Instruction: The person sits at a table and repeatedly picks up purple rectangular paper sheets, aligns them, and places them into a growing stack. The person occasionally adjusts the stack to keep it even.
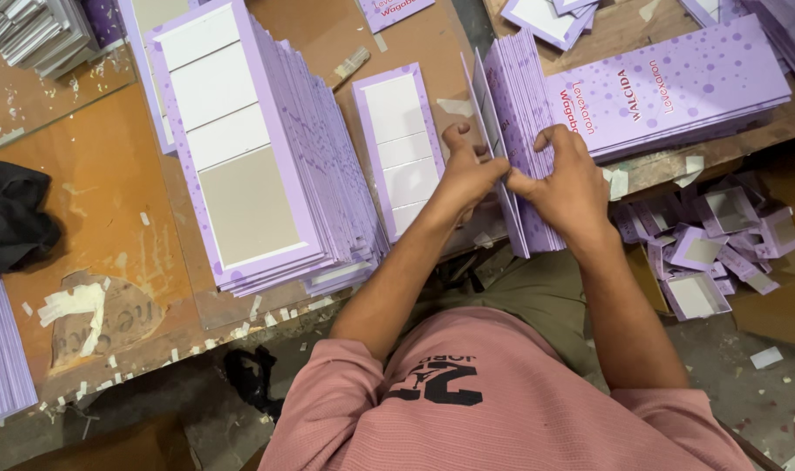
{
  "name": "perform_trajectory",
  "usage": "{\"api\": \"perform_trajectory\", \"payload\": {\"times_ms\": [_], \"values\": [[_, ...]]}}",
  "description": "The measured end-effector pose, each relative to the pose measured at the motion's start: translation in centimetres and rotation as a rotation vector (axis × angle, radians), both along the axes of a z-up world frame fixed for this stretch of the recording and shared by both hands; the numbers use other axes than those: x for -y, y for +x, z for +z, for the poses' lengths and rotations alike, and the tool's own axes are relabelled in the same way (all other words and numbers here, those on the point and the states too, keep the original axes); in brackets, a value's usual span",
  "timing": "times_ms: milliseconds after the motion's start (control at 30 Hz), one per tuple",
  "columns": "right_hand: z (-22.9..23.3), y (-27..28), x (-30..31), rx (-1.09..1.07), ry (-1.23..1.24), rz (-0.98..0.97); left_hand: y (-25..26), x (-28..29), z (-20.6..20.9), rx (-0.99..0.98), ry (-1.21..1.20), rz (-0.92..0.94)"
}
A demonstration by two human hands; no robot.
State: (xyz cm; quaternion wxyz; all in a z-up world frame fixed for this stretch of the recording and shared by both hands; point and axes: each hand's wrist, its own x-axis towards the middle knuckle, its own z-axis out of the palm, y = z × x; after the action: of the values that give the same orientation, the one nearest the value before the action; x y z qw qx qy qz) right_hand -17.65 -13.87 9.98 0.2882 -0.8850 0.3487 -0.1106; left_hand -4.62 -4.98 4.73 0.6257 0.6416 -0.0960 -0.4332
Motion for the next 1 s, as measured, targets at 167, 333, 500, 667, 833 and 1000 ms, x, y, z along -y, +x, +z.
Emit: {"api": "perform_trajectory", "payload": {"times_ms": [167,333,500,667,833,1000], "values": [[-0.2,-0.3,0.4,0.031,0.005,0.022,-0.9,-1.3,-0.9,-0.051,0.072,-0.047],[-0.1,0.0,0.4,0.048,0.002,0.003,-4.7,-3.1,-2.5,0.095,-0.008,-0.068],[0.1,-0.2,1.0,0.078,-0.027,-0.024,-11.5,-6.0,-2.9,0.352,-0.120,-0.077],[-0.1,-0.8,1.3,0.140,-0.034,0.059,-9.9,-9.5,-1.5,0.056,0.093,-0.028],[0.1,-0.4,1.2,0.108,-0.013,0.039,-7.8,-12.3,2.3,0.387,0.018,0.184],[-0.2,-0.6,1.4,0.085,0.011,0.022,-6.8,-14.0,8.5,0.908,-0.018,0.608]]}}
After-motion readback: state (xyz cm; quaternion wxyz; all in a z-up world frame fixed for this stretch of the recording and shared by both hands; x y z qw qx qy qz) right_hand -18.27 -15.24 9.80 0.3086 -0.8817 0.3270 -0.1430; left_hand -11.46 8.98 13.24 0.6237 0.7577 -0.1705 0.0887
